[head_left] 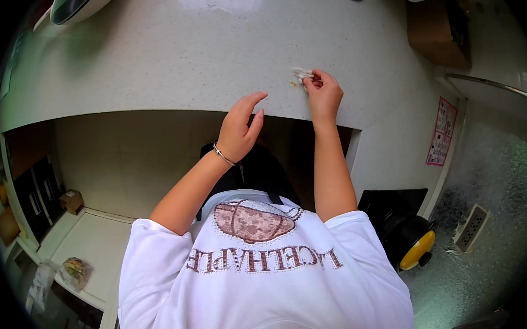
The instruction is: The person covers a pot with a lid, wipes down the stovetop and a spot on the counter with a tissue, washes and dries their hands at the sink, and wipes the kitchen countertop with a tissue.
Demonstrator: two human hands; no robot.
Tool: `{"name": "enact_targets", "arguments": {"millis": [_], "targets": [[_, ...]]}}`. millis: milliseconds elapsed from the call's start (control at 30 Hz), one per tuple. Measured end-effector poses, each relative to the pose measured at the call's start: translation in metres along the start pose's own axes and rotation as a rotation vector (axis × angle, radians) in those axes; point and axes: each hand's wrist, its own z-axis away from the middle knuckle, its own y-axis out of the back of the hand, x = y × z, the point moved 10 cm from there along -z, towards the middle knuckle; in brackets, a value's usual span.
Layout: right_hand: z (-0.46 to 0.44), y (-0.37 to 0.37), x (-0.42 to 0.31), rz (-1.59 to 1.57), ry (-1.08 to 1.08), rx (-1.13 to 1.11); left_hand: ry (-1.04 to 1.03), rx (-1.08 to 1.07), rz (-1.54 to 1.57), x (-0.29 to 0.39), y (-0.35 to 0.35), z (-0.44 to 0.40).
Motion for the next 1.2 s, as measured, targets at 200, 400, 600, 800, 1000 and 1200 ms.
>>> {"name": "enact_targets", "arguments": {"millis": [200, 400, 600, 800, 1000, 1200], "targets": [[0.006, -0.007, -0.02, 0.107, 0.147, -0.092, 0.051, -0.019, 0.048, -0.008, 0.001, 0.014], [0.006, -0.015, -0.021, 0.084, 0.089, -0.138, 0.135, -0.043, 0.038, -0.027, 0.001, 0.045], [0.004, -0.025, -0.031, 0.176, 0.067, -0.201, 0.034, 0.059, -0.124, -0.025, 0.013, -0.001], [0.004, -0.023, -0.02, 0.012, 0.01, -0.283, -0.199, -0.035, -0.53, 0.005, -0.035, -0.067], [0.0, -0.022, -0.012, -0.099, -0.03, -0.436, -0.126, -0.049, -0.62, -0.01, -0.05, -0.07], [-0.002, -0.012, -0.049, 0.023, 0.244, -0.492, -0.182, 0.068, -0.621, -0.004, -0.048, -0.071]]}}
